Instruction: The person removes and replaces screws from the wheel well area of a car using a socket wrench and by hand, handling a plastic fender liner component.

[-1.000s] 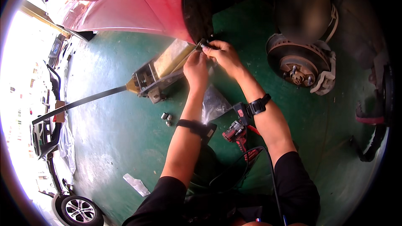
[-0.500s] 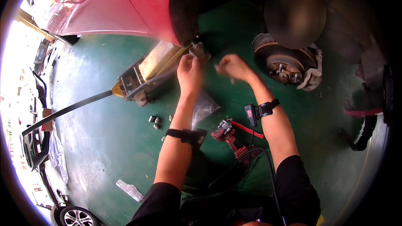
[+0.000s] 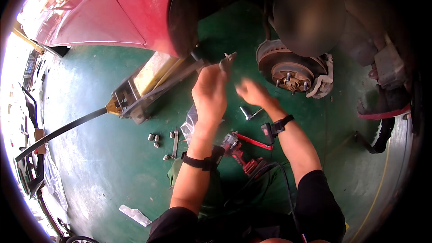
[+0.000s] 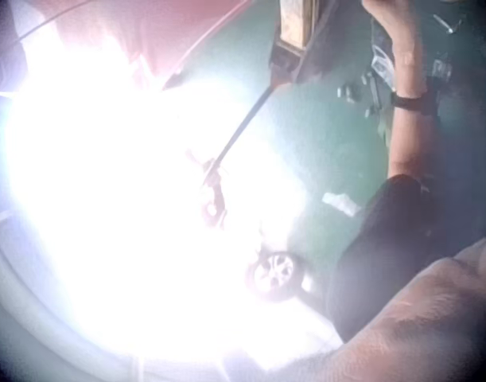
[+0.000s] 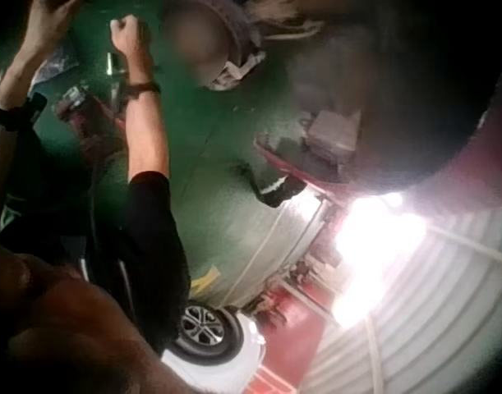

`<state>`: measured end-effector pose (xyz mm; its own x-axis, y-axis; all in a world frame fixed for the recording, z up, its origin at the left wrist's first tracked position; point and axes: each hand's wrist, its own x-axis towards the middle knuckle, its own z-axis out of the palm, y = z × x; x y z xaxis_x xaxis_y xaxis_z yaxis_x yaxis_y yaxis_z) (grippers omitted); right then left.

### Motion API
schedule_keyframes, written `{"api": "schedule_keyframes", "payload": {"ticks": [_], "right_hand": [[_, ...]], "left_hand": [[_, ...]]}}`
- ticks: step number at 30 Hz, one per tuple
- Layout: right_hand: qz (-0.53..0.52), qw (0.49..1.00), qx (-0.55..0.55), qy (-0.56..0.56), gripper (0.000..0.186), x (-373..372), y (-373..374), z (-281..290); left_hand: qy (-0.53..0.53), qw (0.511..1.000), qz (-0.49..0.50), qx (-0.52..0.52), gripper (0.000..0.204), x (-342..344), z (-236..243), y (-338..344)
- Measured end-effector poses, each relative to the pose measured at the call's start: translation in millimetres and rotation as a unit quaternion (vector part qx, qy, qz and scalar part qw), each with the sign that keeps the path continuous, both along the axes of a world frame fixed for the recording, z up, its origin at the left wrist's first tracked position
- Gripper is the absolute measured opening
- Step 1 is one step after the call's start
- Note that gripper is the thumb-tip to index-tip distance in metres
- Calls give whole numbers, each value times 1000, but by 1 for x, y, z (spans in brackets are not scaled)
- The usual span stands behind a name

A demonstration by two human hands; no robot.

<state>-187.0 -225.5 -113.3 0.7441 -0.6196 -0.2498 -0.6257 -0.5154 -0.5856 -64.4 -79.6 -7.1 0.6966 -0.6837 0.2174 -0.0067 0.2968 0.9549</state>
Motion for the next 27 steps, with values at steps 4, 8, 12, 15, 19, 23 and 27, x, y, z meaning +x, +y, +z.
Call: {"api": "schedule_keyframes", "payload": {"ticks": [4,8,12,15,19,23,27], "right_hand": [[-65,928,170,-326,41,13,21,115],[-126,901,220,-353,41,-2,50,164],[-121,877,230,-404,37,-22,54,158],[-136,860,257,-418,34,-29,54,152],[-137,817,324,-458,27,-33,53,143],[-138,814,309,-472,23,-30,54,140],[-111,822,274,-487,21,-29,52,132]], "left_hand": [[-196,969,142,42,13,-3,5,7],[-265,951,159,29,10,-15,12,1],[-333,932,145,12,16,-23,7,-7],[-365,924,116,-2,20,-28,8,-9],[-379,919,109,-6,22,-30,6,-9],[-411,904,117,2,24,-31,6,-9],[-420,900,118,8,24,-34,5,-7]]}}
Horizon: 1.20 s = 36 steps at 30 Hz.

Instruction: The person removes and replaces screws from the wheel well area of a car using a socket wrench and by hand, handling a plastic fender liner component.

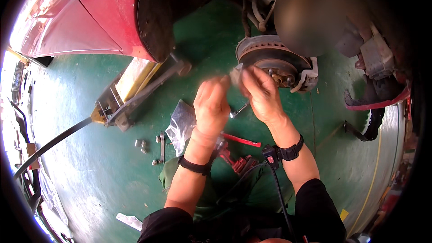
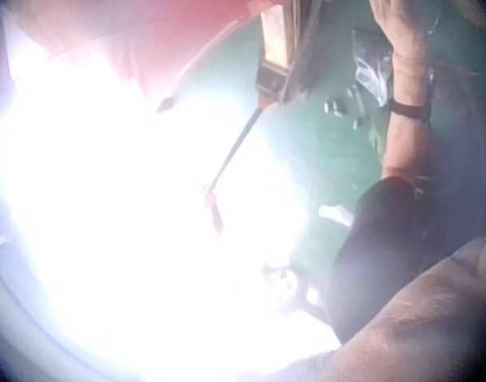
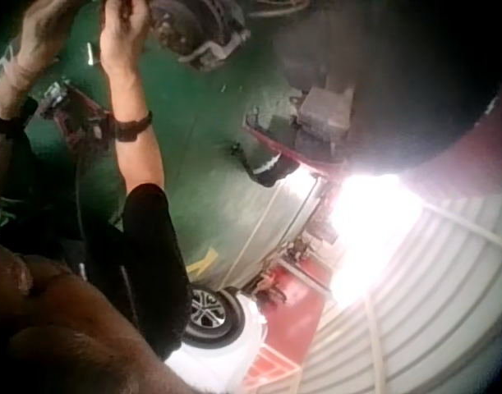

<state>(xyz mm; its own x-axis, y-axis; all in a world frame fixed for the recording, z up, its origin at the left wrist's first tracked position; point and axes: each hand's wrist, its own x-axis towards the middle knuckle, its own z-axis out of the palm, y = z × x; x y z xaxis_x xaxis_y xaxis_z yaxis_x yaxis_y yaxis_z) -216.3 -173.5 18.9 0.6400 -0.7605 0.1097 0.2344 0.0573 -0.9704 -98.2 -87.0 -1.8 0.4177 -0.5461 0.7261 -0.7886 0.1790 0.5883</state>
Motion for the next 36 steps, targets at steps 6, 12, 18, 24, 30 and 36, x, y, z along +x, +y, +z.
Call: {"api": "schedule_keyframes", "payload": {"ticks": [6,12,18,24,30,36], "right_hand": [[-6,1000,2,19,22,-1,-1,4],[-5,999,-5,53,25,-4,-5,8],[-148,976,-115,110,29,0,-11,-13],[-7,745,-466,477,16,-9,-15,-137],[174,634,-408,633,36,-28,17,-240],[185,576,-429,671,40,-32,8,-289]], "left_hand": [[25,1000,-5,4,21,-5,-1,1],[111,994,-12,21,12,-10,-1,-3],[218,970,1,106,13,-1,-10,3],[533,837,-110,56,22,11,-4,6],[615,756,-214,71,27,15,9,16],[600,752,-270,45,14,17,24,25]]}}
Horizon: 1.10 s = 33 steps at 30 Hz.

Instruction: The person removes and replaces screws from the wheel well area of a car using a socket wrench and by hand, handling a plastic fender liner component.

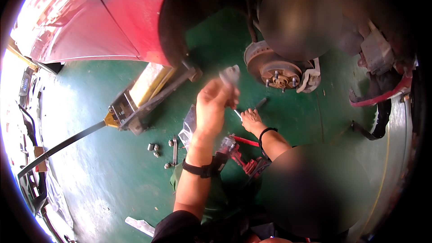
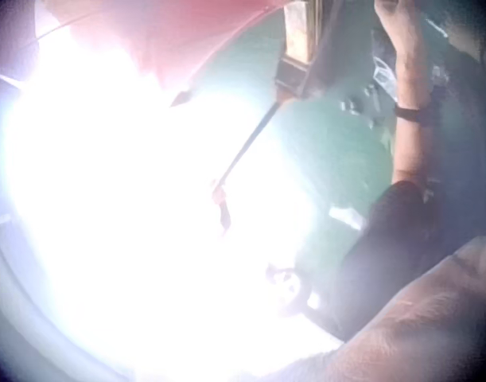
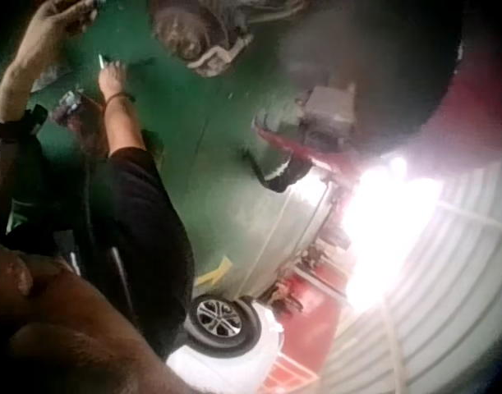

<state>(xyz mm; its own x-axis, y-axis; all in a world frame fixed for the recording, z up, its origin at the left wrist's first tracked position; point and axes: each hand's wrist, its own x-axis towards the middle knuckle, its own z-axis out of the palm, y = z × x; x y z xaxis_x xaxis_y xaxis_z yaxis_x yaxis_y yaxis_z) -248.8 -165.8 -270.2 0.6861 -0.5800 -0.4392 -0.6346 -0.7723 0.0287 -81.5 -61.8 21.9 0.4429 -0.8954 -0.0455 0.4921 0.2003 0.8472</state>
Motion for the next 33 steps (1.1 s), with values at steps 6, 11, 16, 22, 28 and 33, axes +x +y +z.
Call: {"api": "schedule_keyframes", "payload": {"ticks": [6,11,16,22,28,33], "right_hand": [[-87,986,104,-101,45,5,-2,17],[-309,798,373,-359,47,42,-18,73],[-243,534,624,-517,28,68,-31,189],[-296,371,656,-587,30,56,-3,317],[-349,279,677,-585,31,61,27,334],[-376,223,705,-559,34,54,19,335]], "left_hand": [[5,998,43,-38,8,8,-6,3],[-42,990,117,-62,10,17,-8,2],[-156,968,193,-23,10,12,1,4],[-432,840,322,71,10,10,-4,4],[-483,794,365,60,10,3,-5,1],[-500,785,361,60,9,0,-8,-4]]}}
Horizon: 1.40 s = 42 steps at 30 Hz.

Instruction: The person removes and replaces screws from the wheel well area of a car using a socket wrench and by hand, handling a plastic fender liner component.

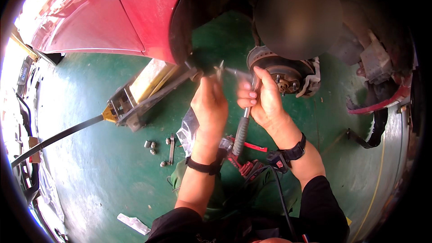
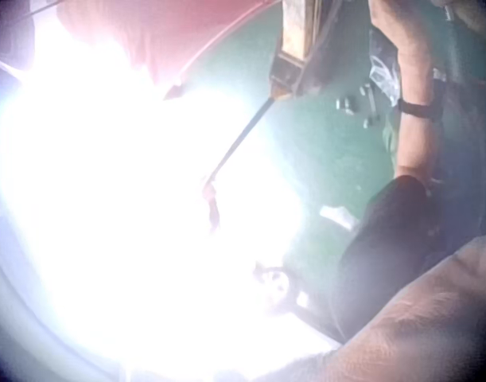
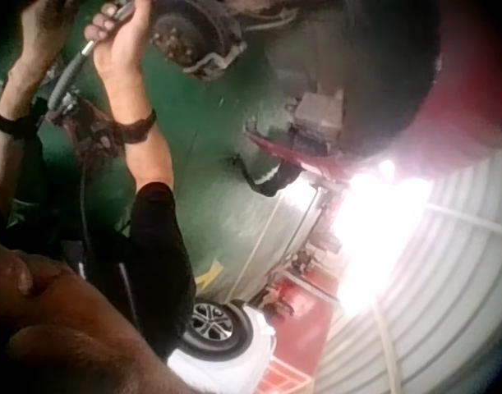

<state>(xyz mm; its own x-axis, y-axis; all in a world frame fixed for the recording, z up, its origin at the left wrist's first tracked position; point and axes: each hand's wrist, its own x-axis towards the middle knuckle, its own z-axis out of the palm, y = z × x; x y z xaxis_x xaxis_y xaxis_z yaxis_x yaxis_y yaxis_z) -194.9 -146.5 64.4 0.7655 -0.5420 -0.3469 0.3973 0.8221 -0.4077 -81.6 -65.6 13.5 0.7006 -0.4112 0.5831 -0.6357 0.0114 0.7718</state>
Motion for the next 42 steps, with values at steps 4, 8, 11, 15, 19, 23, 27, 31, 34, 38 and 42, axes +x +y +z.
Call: {"api": "schedule_keyframes", "payload": {"ticks": [4,8,11,15,19,23,27,31,34,38,42], "right_hand": [[28,997,70,-28,33,-4,-3,-3],[78,975,193,-80,35,-10,-15,-7],[121,960,233,-103,37,-17,-18,-8],[148,969,187,-58,45,-19,-24,-10],[160,982,96,-5,45,-15,-23,-17],[162,977,-116,70,35,-21,-24,-7],[145,963,-212,83,24,-21,-21,-13],[17,854,-490,175,22,-12,-10,-21],[-84,770,-588,233,22,-8,-9,-28],[56,827,-522,202,25,-18,-22,-12],[185,914,-345,104,31,-28,-26,2]], "left_hand": [[-26,1000,-5,7,7,2,1,0],[-88,996,-1,-3,14,6,0,-2],[-142,990,-7,-16,21,10,2,-4],[-130,991,-25,-24,24,7,-5,-10],[-131,990,-25,-43,26,7,-5,-9],[-142,988,-41,-37,25,7,0,-7],[-163,986,-36,-30,24,4,6,-4],[-124,991,-57,-15,20,1,3,-3],[-102,992,-64,-31,19,2,-2,-4],[-80,993,-84,-34,16,4,-5,-4],[-91,993,-73,-13,14,6,0,-1]]}}
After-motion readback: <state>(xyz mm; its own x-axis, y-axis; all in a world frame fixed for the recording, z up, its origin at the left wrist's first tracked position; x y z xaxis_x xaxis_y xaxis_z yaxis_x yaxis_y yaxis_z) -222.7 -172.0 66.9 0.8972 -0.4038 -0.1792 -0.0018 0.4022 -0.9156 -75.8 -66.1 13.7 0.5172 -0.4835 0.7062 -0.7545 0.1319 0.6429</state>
